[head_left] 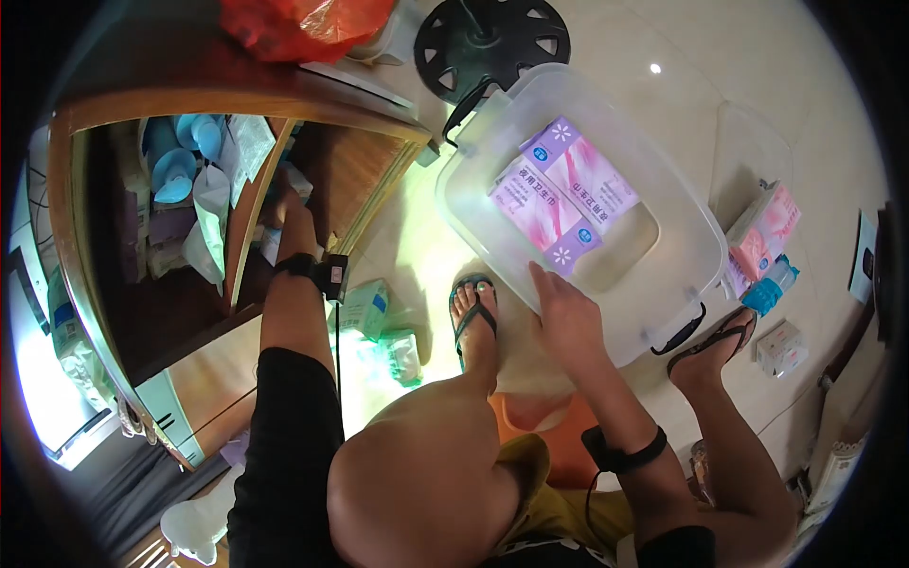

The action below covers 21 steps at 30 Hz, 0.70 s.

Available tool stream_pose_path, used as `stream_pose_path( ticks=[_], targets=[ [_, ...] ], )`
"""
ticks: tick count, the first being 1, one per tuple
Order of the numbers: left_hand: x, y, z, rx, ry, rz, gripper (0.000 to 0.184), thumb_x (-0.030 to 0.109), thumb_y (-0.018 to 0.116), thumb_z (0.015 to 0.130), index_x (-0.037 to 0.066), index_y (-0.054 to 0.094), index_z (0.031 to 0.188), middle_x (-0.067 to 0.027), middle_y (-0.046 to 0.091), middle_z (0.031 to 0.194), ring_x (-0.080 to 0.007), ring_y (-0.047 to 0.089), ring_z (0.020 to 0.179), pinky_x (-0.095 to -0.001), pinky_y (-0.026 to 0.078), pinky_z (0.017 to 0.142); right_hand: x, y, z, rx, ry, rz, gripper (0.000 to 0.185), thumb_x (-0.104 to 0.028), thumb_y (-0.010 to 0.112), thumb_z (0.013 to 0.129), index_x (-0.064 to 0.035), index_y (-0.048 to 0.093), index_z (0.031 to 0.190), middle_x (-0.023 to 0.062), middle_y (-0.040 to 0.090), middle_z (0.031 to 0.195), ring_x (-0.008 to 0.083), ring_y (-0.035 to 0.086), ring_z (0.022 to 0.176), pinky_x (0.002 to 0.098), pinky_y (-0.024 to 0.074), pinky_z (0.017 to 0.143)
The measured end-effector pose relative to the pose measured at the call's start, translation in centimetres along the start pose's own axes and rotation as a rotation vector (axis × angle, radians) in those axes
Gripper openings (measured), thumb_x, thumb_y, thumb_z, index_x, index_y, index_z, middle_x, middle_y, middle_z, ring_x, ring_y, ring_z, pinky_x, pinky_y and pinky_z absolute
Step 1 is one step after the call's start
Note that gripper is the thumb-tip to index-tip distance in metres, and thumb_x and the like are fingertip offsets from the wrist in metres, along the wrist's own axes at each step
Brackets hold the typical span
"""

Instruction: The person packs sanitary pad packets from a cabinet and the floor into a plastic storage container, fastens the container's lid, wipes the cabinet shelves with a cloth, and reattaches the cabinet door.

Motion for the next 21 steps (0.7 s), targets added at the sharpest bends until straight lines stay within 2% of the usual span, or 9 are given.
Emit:
stream_pose_path(
  ticks=[6, 10, 15, 16, 18, 19, 20, 21],
  targets=[
    [-0.7, 1.4, 1.8, -0.015, -0.069, -0.112, 0.086, 0.042, 0.080, 0.077, 0.005, 0.039, 0.143, -0.0173, 0.057, 0.127, -0.0301, 0.059, 0.110, -0.0447, 0.053, 0.084, -0.4, -0.2, 0.0, 0.013, -0.009, 0.018, 0.067, -0.003, 0.069, 0.072, -0.0040, 0.046, 0.135, 0.0123, 0.061, 0.102, 0.0310, 0.064, 0.091, 0.0428, 0.0535, 0.074],
    [-0.6, 1.2, 2.1, -0.068, -0.123, -0.266, 0.086, 0.041, 0.082, 0.076, 0.007, 0.040, 0.143, -0.0148, 0.058, 0.127, -0.0273, 0.060, 0.109, -0.0439, 0.054, 0.082, -0.2, 0.5, -0.5, 0.058, -0.034, -0.021, 0.067, -0.003, 0.069, 0.071, -0.0032, 0.047, 0.134, 0.0130, 0.061, 0.103, 0.0313, 0.064, 0.090, 0.0434, 0.0534, 0.074],
    [-1.5, 0.7, 1.3, -0.108, -0.245, -0.553, 0.086, 0.040, 0.084, 0.075, 0.008, 0.040, 0.143, -0.0117, 0.059, 0.128, -0.0239, 0.061, 0.108, -0.0430, 0.056, 0.079, -0.3, -0.3, -0.1, 0.001, 0.007, 0.014, 0.063, -0.004, 0.066, 0.074, -0.0052, 0.049, 0.134, 0.0133, 0.063, 0.105, 0.0317, 0.065, 0.090, 0.0432, 0.0539, 0.075],
    [-0.2, -0.7, -2.4, -0.108, -0.247, -0.557, 0.086, 0.040, 0.084, 0.075, 0.008, 0.040, 0.143, -0.0117, 0.059, 0.128, -0.0239, 0.061, 0.108, -0.0430, 0.056, 0.079, -0.3, -0.4, -0.1, 0.002, 0.005, 0.011, 0.063, -0.004, 0.066, 0.074, -0.0052, 0.049, 0.134, 0.0133, 0.063, 0.105, 0.0317, 0.065, 0.090, 0.0432, 0.0539, 0.075],
    [2.1, -3.9, -11.9, -0.104, -0.169, -0.852, 0.080, 0.037, 0.074, 0.086, 0.019, 0.031, 0.151, -0.0080, 0.053, 0.139, -0.0255, 0.059, 0.114, -0.0423, 0.053, 0.085, -0.4, -0.5, -0.2, 0.006, 0.004, 0.020, 0.060, -0.005, 0.066, 0.075, -0.0059, 0.049, 0.133, 0.0133, 0.064, 0.104, 0.0323, 0.066, 0.089, 0.0436, 0.0540, 0.075],
    [0.0, -3.2, -10.7, -0.335, -0.118, -0.908, 0.085, 0.052, 0.075, 0.081, 0.016, 0.036, 0.147, -0.0065, 0.054, 0.134, -0.0251, 0.058, 0.115, -0.0431, 0.053, 0.084, -0.3, -0.5, -0.2, 0.010, 0.003, 0.015, 0.060, -0.005, 0.066, 0.075, -0.0059, 0.049, 0.133, 0.0133, 0.064, 0.104, 0.0323, 0.066, 0.089, 0.0436, 0.0540, 0.075],
    [-0.5, -3.9, -11.9, -0.340, -0.118, -0.917, 0.085, 0.052, 0.075, 0.081, 0.016, 0.036, 0.147, -0.0065, 0.054, 0.134, -0.0251, 0.058, 0.115, -0.0431, 0.053, 0.084, -0.2, -0.3, -0.2, 0.011, -0.008, 0.001, 0.062, -0.008, 0.069, 0.075, -0.0047, 0.049, 0.133, 0.0143, 0.063, 0.103, 0.0318, 0.066, 0.089, 0.0426, 0.0545, 0.075],
    [-1.4, -4.4, -13.5, -0.513, -0.026, -0.987, 0.082, 0.055, 0.073, 0.082, 0.015, 0.038, 0.144, -0.0069, 0.054, 0.135, -0.0255, 0.057, 0.116, -0.0449, 0.053, 0.085, -0.1, -0.2, -0.2, 0.009, -0.017, -0.012, 0.064, -0.011, 0.071, 0.074, -0.0036, 0.049, 0.133, 0.0152, 0.063, 0.102, 0.0312, 0.066, 0.090, 0.0417, 0.0551, 0.075]
  ],
)
Point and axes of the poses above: each hand's wrist, its own z-axis towards the middle knuckle, its own y-axis out of the palm, x = y × z, the point moved 1 cm from there along z, towards the middle knuckle
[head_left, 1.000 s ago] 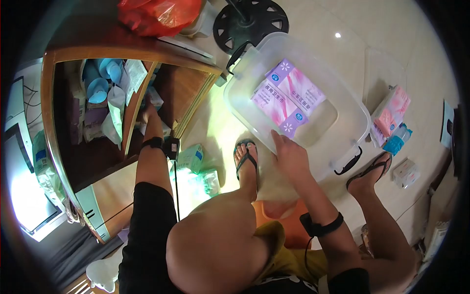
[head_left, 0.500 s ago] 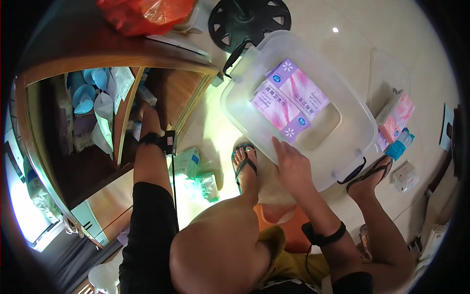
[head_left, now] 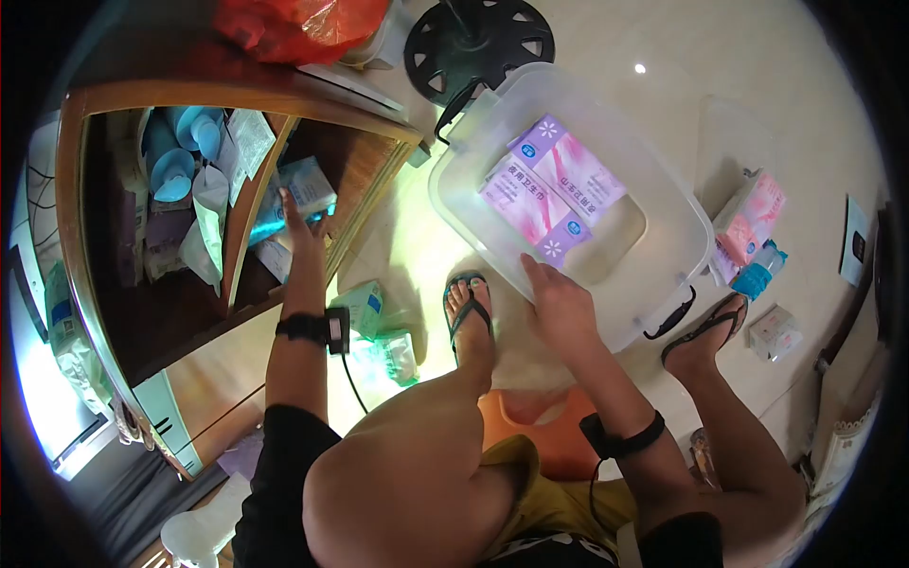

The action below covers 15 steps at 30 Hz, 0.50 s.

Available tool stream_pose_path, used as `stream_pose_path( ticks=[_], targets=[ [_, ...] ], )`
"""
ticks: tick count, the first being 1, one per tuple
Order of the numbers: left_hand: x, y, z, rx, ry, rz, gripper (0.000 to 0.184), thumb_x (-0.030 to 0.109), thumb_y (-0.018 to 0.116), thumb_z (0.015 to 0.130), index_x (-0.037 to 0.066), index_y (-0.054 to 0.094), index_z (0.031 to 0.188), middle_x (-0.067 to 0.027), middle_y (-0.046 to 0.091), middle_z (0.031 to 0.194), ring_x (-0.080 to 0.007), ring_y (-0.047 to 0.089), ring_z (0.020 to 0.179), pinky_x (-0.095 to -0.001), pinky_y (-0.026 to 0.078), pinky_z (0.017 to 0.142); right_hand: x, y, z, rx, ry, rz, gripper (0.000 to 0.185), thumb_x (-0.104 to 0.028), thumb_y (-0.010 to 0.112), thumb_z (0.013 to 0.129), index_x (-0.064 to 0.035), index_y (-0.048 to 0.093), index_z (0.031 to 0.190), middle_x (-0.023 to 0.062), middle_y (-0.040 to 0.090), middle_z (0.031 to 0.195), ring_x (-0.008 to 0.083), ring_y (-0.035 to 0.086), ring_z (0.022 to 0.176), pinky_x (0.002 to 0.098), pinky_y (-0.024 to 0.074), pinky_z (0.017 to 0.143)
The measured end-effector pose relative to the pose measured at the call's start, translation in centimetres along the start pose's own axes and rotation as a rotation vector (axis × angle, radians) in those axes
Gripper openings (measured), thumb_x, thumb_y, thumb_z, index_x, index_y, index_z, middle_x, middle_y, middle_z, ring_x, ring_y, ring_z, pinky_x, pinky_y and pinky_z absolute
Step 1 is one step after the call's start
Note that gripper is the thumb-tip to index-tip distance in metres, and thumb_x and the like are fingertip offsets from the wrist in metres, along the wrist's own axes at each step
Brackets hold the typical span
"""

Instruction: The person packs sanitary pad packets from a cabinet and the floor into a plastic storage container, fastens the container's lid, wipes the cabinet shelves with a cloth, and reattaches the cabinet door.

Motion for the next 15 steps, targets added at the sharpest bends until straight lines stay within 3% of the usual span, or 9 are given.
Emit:
stream_pose_path(
  ticks=[1, 4, 7, 9, 10, 12, 15],
  targets=[
    [-0.4, -0.1, -2.1, -0.193, 0.014, -0.055, 0.080, 0.057, 0.071, 0.083, 0.013, 0.040, 0.142, -0.0073, 0.053, 0.135, -0.0258, 0.056, 0.118, -0.0466, 0.052, 0.087, 0.1, 0.1, -0.1, 0.003, 0.001, -0.005, 0.064, -0.011, 0.071, 0.074, -0.0036, 0.049, 0.133, 0.0152, 0.063, 0.102, 0.0312, 0.066, 0.090, 0.0417, 0.0551, 0.075],
    [0.4, 1.4, -10.2, -0.247, -0.143, -0.144, 0.080, 0.059, 0.069, 0.084, 0.011, 0.040, 0.141, -0.0093, 0.052, 0.136, -0.0273, 0.054, 0.120, -0.0468, 0.052, 0.089, 0.0, -0.2, 0.0, 0.016, -0.012, -0.015, 0.060, -0.013, 0.069, 0.077, -0.0041, 0.049, 0.133, 0.0144, 0.063, 0.100, 0.0313, 0.066, 0.088, 0.0422, 0.0551, 0.073],
    [-0.9, 0.3, -15.5, -0.344, -0.287, -0.168, 0.077, 0.058, 0.066, 0.087, 0.009, 0.039, 0.141, -0.0103, 0.052, 0.136, -0.0296, 0.055, 0.120, -0.0475, 0.051, 0.090, -0.6, -0.8, 0.1, -0.151, 0.089, 0.018, 0.064, -0.020, 0.070, 0.081, -0.0028, 0.044, 0.138, 0.0182, 0.063, 0.111, 0.0345, 0.065, 0.099, 0.0440, 0.0538, 0.082],
    [0.1, 0.4, -19.6, -0.513, -0.319, -0.052, 0.072, 0.054, 0.063, 0.091, 0.009, 0.038, 0.141, -0.0110, 0.051, 0.137, -0.0304, 0.056, 0.120, -0.0489, 0.052, 0.090, -0.9, -1.0, 0.1, 0.094, -0.063, 0.230, 0.079, -0.030, 0.074, 0.081, -0.0012, 0.037, 0.144, 0.0241, 0.055, 0.130, 0.0393, 0.055, 0.118, 0.0458, 0.0465, 0.098],
    [0.0, 0.2, -20.6, -0.597, -0.300, -0.046, 0.068, 0.048, 0.062, 0.094, 0.009, 0.036, 0.143, -0.0119, 0.050, 0.138, -0.0306, 0.055, 0.122, -0.0504, 0.051, 0.093, -1.4, -1.8, 0.2, 0.105, -0.050, 0.216, 0.079, -0.030, 0.074, 0.081, -0.0012, 0.037, 0.144, 0.0241, 0.055, 0.130, 0.0393, 0.055, 0.118, 0.0458, 0.0465, 0.098],
    [-0.9, -1.6, -20.7, -0.706, -0.255, 0.015, 0.070, 0.046, 0.065, 0.092, 0.009, 0.036, 0.144, -0.0095, 0.050, 0.139, -0.0286, 0.055, 0.122, -0.0492, 0.050, 0.096, -3.6, -3.8, 0.7, 0.194, -0.218, 0.483, 0.093, -0.036, 0.079, 0.076, 0.0000, 0.031, 0.147, 0.0270, 0.044, 0.143, 0.0421, 0.043, 0.131, 0.0463, 0.0364, 0.109],
    [1.3, 0.0, -23.1, -0.926, -0.187, -0.028, 0.079, 0.045, 0.076, 0.082, 0.010, 0.039, 0.143, -0.0064, 0.050, 0.138, -0.0247, 0.049, 0.127, -0.0478, 0.044, 0.103, -5.7, -4.3, 1.4, 0.130, -0.250, 0.744, 0.095, -0.031, 0.083, 0.073, 0.0015, 0.033, 0.146, 0.0256, 0.045, 0.141, 0.0402, 0.045, 0.130, 0.0442, 0.0365, 0.109]
  ],
)
Point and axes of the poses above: each hand's wrist, its own z-axis towards the middle knuckle, its own y-axis out of the palm, x = y × z, the point moved 1 cm from there along z, towards the middle knuckle
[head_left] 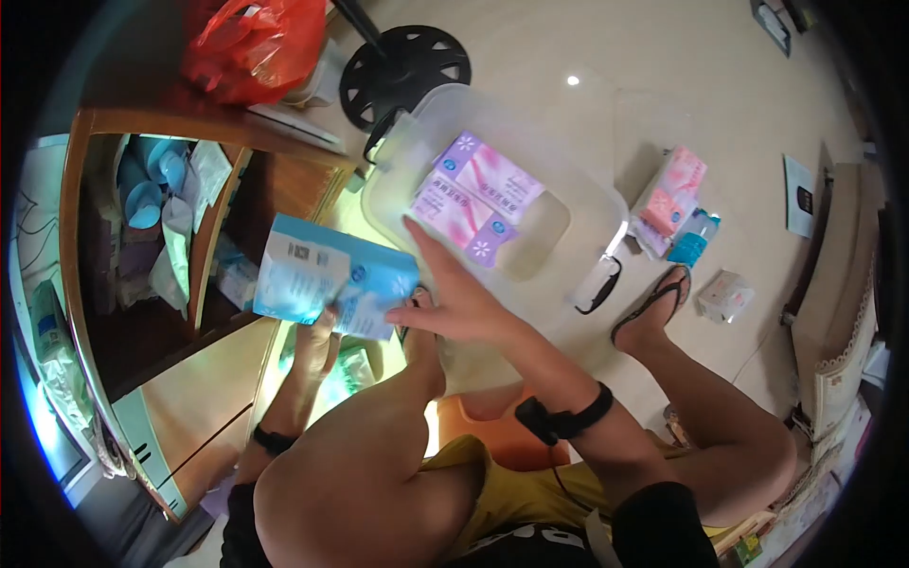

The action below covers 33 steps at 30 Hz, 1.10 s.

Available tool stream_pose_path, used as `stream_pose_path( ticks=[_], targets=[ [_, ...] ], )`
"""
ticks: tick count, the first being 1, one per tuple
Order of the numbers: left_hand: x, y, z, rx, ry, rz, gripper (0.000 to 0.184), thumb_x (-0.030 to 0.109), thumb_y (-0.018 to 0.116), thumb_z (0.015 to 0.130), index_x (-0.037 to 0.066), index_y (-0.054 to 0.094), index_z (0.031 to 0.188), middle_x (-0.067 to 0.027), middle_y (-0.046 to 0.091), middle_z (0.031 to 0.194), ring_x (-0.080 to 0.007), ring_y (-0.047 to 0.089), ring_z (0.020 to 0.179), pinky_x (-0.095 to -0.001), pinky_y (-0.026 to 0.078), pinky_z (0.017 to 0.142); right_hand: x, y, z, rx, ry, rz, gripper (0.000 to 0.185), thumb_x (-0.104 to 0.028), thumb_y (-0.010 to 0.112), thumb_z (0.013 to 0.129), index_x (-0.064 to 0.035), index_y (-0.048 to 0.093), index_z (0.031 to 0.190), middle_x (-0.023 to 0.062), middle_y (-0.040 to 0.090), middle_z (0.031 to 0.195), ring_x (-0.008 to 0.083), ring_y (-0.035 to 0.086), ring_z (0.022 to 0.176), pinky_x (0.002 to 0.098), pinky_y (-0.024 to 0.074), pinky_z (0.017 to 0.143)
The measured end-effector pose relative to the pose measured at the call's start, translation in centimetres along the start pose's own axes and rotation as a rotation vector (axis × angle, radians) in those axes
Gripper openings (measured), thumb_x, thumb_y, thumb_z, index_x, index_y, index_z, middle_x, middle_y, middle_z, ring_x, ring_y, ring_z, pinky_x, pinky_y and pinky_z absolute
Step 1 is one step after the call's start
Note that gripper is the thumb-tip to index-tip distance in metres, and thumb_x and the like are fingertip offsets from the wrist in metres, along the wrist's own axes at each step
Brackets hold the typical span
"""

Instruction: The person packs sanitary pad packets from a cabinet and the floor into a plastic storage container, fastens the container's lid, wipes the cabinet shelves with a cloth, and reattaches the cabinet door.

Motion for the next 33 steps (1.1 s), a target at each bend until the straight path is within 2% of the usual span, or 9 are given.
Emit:
stream_pose_path(
  ticks=[7, 10, 14, 15, 17, 24, 26, 30, 33],
  targets=[
    [5.1, 6.0, 3.1, -0.167, -0.155, 0.159, 0.085, 0.017, 0.089, 0.070, 0.001, 0.042, 0.139, -0.0083, 0.057, 0.128, -0.0203, 0.055, 0.118, -0.0370, 0.046, 0.101, -1.3, -6.8, -0.6, -0.176, 0.227, 0.312, 0.094, -0.024, 0.087, 0.067, 0.0034, 0.039, 0.143, 0.0204, 0.053, 0.136, 0.0261, 0.050, 0.127, 0.0346, 0.0392, 0.106],
    [7.3, 6.4, 5.6, -0.327, -0.205, 0.420, 0.085, 0.009, 0.087, 0.070, 0.001, 0.041, 0.140, -0.0077, 0.060, 0.125, -0.0189, 0.058, 0.112, -0.0344, 0.049, 0.096, -0.1, -14.9, -0.6, -0.050, 0.324, -0.142, 0.079, -0.022, 0.084, 0.071, -0.0001, 0.048, 0.137, 0.0112, 0.066, 0.114, 0.0233, 0.065, 0.102, 0.0343, 0.0494, 0.092],
    [6.7, 9.4, 6.9, -0.537, -0.377, 0.503, 0.080, 0.002, 0.084, 0.071, -0.001, 0.042, 0.139, -0.0088, 0.058, 0.127, -0.0164, 0.057, 0.115, -0.0336, 0.049, 0.095, 1.9, -15.7, 0.9, -0.226, 0.639, -1.079, 0.071, -0.038, 0.075, 0.074, 0.0060, 0.054, 0.125, 0.0214, 0.067, 0.111, 0.0342, 0.067, 0.102, 0.0409, 0.0529, 0.088],
    [6.9, 11.2, 6.3, -0.539, -0.102, 0.577, 0.057, 0.009, 0.079, 0.080, 0.003, 0.050, 0.129, -0.0086, 0.058, 0.123, -0.0158, 0.058, 0.111, -0.0331, 0.048, 0.094, 4.9, -15.7, 0.8, -0.225, 0.636, -1.087, 0.071, -0.038, 0.075, 0.074, 0.0060, 0.054, 0.125, 0.0214, 0.067, 0.111, 0.0342, 0.067, 0.102, 0.0409, 0.0529, 0.088],
    [6.1, 11.6, 7.0, -0.570, -0.154, 0.686, 0.046, 0.014, 0.074, 0.085, 0.004, 0.052, 0.123, -0.0082, 0.057, 0.119, -0.0162, 0.058, 0.105, -0.0331, 0.048, 0.092, 11.3, -15.5, 0.4, -0.204, 0.695, -1.252, 0.050, -0.036, 0.068, 0.081, 0.0020, 0.060, 0.113, 0.0213, 0.067, 0.110, 0.0323, 0.068, 0.101, 0.0420, 0.0542, 0.084],
    [3.7, 13.9, 8.3, -0.669, -0.127, 1.100, 0.027, 0.022, 0.062, 0.095, 0.008, 0.057, 0.117, -0.0112, 0.058, 0.117, -0.0235, 0.062, 0.091, -0.0355, 0.050, 0.084, 5.5, -15.8, 0.7, -0.092, 0.711, -0.793, 0.048, -0.039, 0.059, 0.090, -0.0052, 0.057, 0.124, 0.0218, 0.064, 0.117, 0.0417, 0.064, 0.102, 0.0448, 0.0520, 0.089],
    [2.1, 13.6, 8.8, -0.693, 0.190, 1.220, 0.034, 0.024, 0.064, 0.093, 0.009, 0.058, 0.123, -0.0115, 0.062, 0.115, -0.0218, 0.063, 0.090, -0.0339, 0.051, 0.080, 7.3, -14.9, -1.4, -0.274, 0.412, -0.471, 0.056, -0.041, 0.065, 0.085, -0.0081, 0.055, 0.129, 0.0267, 0.054, 0.130, 0.0437, 0.058, 0.112, 0.0449, 0.0489, 0.095],
    [3.0, 12.2, 9.7, -0.573, 0.009, 1.102, 0.032, 0.021, 0.064, 0.093, 0.007, 0.061, 0.122, -0.0117, 0.066, 0.109, -0.0214, 0.064, 0.085, -0.0321, 0.053, 0.072, 7.5, -11.7, -2.4, -0.249, 0.477, -0.674, 0.078, -0.044, 0.080, 0.065, -0.0098, 0.054, 0.130, 0.0344, 0.033, 0.146, 0.0467, 0.060, 0.107, 0.0490, 0.0511, 0.090],
    [3.9, 9.3, 10.0, -0.532, 0.129, 1.109, 0.029, 0.016, 0.064, 0.094, 0.006, 0.062, 0.121, -0.0087, 0.067, 0.109, -0.0177, 0.063, 0.081, -0.0299, 0.052, 0.072, 7.5, -12.1, -0.3, -0.359, 0.582, -0.715, 0.073, -0.037, 0.082, 0.061, -0.0113, 0.057, 0.125, 0.0290, 0.044, 0.136, 0.0436, 0.062, 0.104, 0.0462, 0.0526, 0.088]
  ],
)
Point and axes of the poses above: each hand's wrist, its own z-axis towards the middle knuckle, its own y-axis out of the palm, x = y × z, the point moved 1 cm from there along z, towards the middle knuckle
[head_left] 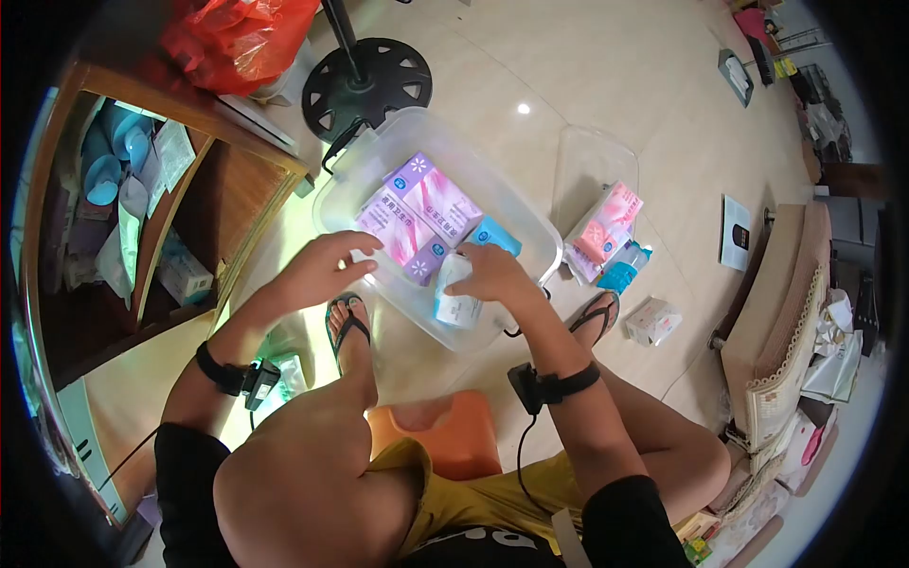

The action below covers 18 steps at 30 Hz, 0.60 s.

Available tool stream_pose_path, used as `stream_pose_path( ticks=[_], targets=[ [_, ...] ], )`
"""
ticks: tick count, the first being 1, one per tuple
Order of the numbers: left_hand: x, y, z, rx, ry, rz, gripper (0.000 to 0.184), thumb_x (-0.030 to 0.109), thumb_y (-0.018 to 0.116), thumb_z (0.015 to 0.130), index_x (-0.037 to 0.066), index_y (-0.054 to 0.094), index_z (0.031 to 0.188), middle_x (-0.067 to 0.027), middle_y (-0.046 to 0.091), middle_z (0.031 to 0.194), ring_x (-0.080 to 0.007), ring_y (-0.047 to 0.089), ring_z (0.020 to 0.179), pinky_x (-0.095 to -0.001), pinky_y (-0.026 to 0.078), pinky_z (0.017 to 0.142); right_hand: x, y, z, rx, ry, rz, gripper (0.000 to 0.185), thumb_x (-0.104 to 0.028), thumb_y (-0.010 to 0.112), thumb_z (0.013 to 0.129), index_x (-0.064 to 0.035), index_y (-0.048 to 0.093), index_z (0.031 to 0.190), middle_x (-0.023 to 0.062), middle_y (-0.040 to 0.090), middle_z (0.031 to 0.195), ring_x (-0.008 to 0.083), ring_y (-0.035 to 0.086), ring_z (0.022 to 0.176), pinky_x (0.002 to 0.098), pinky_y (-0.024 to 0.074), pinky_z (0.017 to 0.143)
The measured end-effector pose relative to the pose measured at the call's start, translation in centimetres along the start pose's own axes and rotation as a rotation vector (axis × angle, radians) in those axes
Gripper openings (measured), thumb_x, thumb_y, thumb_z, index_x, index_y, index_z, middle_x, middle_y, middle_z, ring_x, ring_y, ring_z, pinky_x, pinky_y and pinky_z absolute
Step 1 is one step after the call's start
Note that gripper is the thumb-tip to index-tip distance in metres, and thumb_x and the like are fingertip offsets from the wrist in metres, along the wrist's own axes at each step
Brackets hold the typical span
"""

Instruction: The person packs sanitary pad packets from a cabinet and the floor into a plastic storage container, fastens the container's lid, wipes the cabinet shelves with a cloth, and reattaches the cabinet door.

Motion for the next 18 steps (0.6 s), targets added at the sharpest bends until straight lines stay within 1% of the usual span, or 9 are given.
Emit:
stream_pose_path(
  ticks=[3, 5, 6, 9, 11, 12, 14, 16, 18],
  targets=[
    [0.1, -1.8, -1.2, 0.078, -0.158, -0.203, 0.026, 0.011, 0.063, 0.094, 0.003, 0.063, 0.119, -0.0013, 0.067, 0.109, -0.0077, 0.058, 0.085, -0.0260, 0.049, 0.071, 1.6, -2.1, 1.3, -0.152, -0.053, 0.013, 0.070, -0.032, 0.082, 0.060, -0.0115, 0.059, 0.122, 0.0261, 0.052, 0.125, 0.0413, 0.064, 0.100, 0.0450, 0.0532, 0.087],
    [-0.4, -1.8, -1.6, 0.097, -0.123, -0.217, 0.028, 0.010, 0.064, 0.092, 0.004, 0.063, 0.120, -0.0043, 0.066, 0.113, -0.0115, 0.060, 0.090, -0.0272, 0.050, 0.076, 1.0, -2.5, 1.0, -0.197, -0.120, 0.016, 0.068, -0.029, 0.082, 0.060, -0.0107, 0.060, 0.121, 0.0253, 0.057, 0.119, 0.0398, 0.064, 0.100, 0.0443, 0.0533, 0.087],
    [-0.4, -1.5, -1.4, 0.097, -0.121, -0.222, 0.028, 0.010, 0.064, 0.092, 0.004, 0.063, 0.120, -0.0043, 0.066, 0.113, -0.0115, 0.060, 0.090, -0.0272, 0.050, 0.076, 0.3, -1.6, 0.1, -0.053, -0.177, -0.039, 0.064, -0.025, 0.080, 0.062, -0.0088, 0.061, 0.121, 0.0251, 0.061, 0.115, 0.0382, 0.064, 0.102, 0.0441, 0.0531, 0.087],
    [0.5, 1.4, 0.6, 0.051, 0.308, -0.014, 0.035, 0.011, 0.067, 0.088, 0.006, 0.061, 0.122, -0.0145, 0.057, 0.124, -0.0308, 0.057, 0.112, -0.0395, 0.048, 0.094, -1.4, 0.1, -1.3, 0.060, -0.149, -0.179, 0.053, -0.010, 0.071, 0.068, -0.0052, 0.061, 0.120, 0.0245, 0.068, 0.101, 0.0363, 0.064, 0.104, 0.0446, 0.0526, 0.088],
    [0.7, 4.8, 1.6, -0.011, 0.388, 0.109, 0.046, 0.016, 0.069, 0.087, 0.005, 0.054, 0.130, -0.0171, 0.054, 0.128, -0.0353, 0.055, 0.116, -0.0427, 0.045, 0.099, -1.0, -0.7, -1.0, 0.132, -0.307, 0.233, 0.052, -0.005, 0.065, 0.071, -0.0067, 0.058, 0.123, 0.0275, 0.063, 0.108, 0.0403, 0.064, 0.102, 0.0462, 0.0521, 0.088],
    [1.0, 5.7, 2.4, -0.002, 0.388, 0.103, 0.046, 0.016, 0.069, 0.087, 0.005, 0.054, 0.130, -0.0171, 0.054, 0.128, -0.0353, 0.055, 0.116, -0.0427, 0.045, 0.099, -1.1, -3.0, -0.9, 0.118, 0.024, 0.034, 0.052, -0.006, 0.062, 0.073, -0.0012, 0.055, 0.124, 0.0314, 0.060, 0.115, 0.0422, 0.062, 0.105, 0.0465, 0.0503, 0.091],
    [1.7, 7.3, 3.8, -0.288, 0.101, 0.146, 0.058, 0.025, 0.068, 0.089, 0.004, 0.043, 0.137, -0.0192, 0.054, 0.128, -0.0368, 0.054, 0.118, -0.0440, 0.044, 0.100, 1.1, -3.4, 0.2, 0.234, 0.038, -0.030, 0.051, -0.007, 0.060, 0.075, 0.0019, 0.052, 0.125, 0.0323, 0.059, 0.117, 0.0428, 0.061, 0.107, 0.0461, 0.0495, 0.093],
    [0.5, 9.1, 5.5, -0.219, 0.107, 0.141, 0.062, 0.026, 0.068, 0.089, 0.003, 0.039, 0.138, -0.0208, 0.052, 0.129, -0.0362, 0.052, 0.121, -0.0435, 0.044, 0.099, 3.0, -2.4, 1.9, 0.359, 0.053, -0.088, 0.051, -0.008, 0.058, 0.077, 0.0051, 0.049, 0.126, 0.0332, 0.058, 0.120, 0.0434, 0.060, 0.109, 0.0456, 0.0486, 0.095],
    [0.6, 9.7, 7.1, -0.153, 0.119, 0.134, 0.067, 0.027, 0.068, 0.088, 0.001, 0.034, 0.140, -0.0224, 0.050, 0.130, -0.0356, 0.050, 0.124, -0.0429, 0.043, 0.099, 4.2, -0.9, 3.3, 0.115, 0.243, -0.060, 0.056, -0.013, 0.059, 0.079, 0.0072, 0.042, 0.128, 0.0312, 0.060, 0.117, 0.0447, 0.061, 0.108, 0.0475, 0.0480, 0.096]
  ],
)
Point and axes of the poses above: each hand's wrist, its own z-axis towards the middle knuckle, its own y-axis out of the palm, x = y × z, the point moved 1 cm from there along z, towards the middle knuckle
